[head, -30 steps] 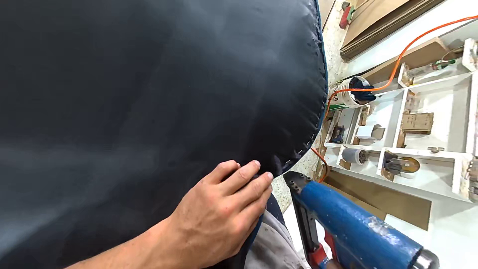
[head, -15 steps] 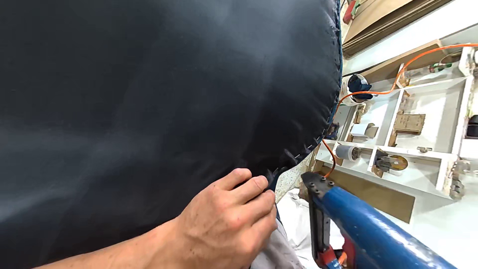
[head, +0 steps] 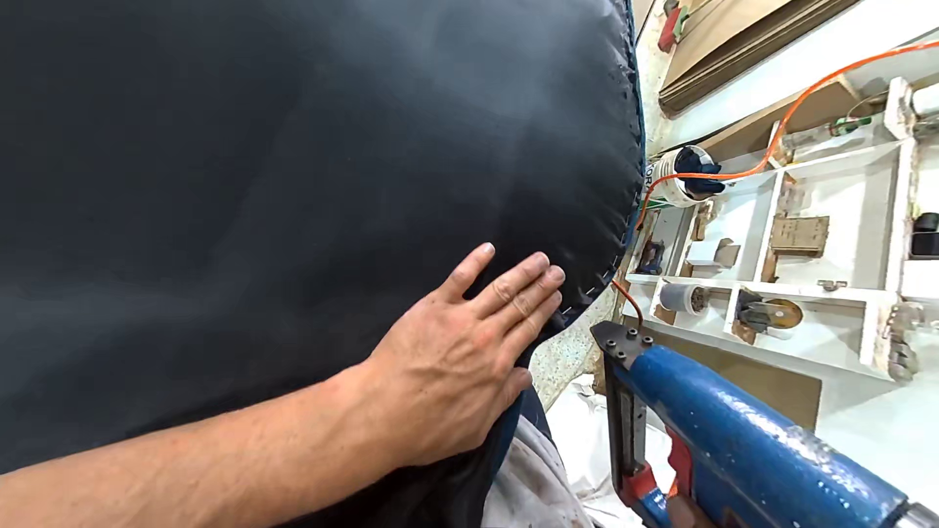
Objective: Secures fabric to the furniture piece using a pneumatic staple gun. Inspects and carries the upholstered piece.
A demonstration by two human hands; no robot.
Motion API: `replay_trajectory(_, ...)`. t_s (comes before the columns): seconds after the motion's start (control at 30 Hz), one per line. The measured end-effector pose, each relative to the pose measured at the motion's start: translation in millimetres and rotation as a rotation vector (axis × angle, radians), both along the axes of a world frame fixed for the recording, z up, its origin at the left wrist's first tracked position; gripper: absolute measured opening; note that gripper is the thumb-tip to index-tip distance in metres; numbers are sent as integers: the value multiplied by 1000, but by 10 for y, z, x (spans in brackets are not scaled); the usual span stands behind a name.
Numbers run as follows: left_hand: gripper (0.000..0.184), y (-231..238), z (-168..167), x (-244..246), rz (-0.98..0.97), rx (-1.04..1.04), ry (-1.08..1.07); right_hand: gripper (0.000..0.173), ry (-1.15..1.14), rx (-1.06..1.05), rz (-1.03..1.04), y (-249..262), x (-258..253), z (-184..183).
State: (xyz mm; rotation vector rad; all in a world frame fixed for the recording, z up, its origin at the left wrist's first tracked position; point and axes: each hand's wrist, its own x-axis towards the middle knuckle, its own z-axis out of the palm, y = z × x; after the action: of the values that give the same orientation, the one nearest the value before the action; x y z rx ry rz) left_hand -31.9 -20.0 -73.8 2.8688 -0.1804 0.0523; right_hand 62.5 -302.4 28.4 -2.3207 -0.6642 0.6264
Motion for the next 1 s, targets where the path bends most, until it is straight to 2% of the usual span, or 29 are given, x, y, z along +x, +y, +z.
replay_trajectory(0.2, 64, -116, -27, -20, 39, -17, -40, 27, 29, -28, 39, -26, 7, -42)
replay_trajectory(0.3, 58, -144, -10, 26, 111, -13, -120, 30, -45, -56, 10, -6, 99, -30)
replay_trajectory(0.4, 44, -245, -4, 82, 207, -68, -218, 37, -179, -87, -26, 18, 274, 79)
replay_trajectory(0.5, 35, -416, 31, 143, 369, -179, -245, 40, -155, 3, -13, -29, 580, 108)
replay_trajectory(0.67, 25, -650, 118, 229, 607, -193, -150, 36, -101, 178, 89, 38, 931, -45)
replay_trajectory(0.87, 12, -767, 242, 330, 755, -157, -112, 38, -45, 180, 180, 145, 1073, -212)
replay_trajectory(1.0, 12, -828, 214, 382, 781, -57, -187, 35, -4, 214, 220, 75, 1184, -334)
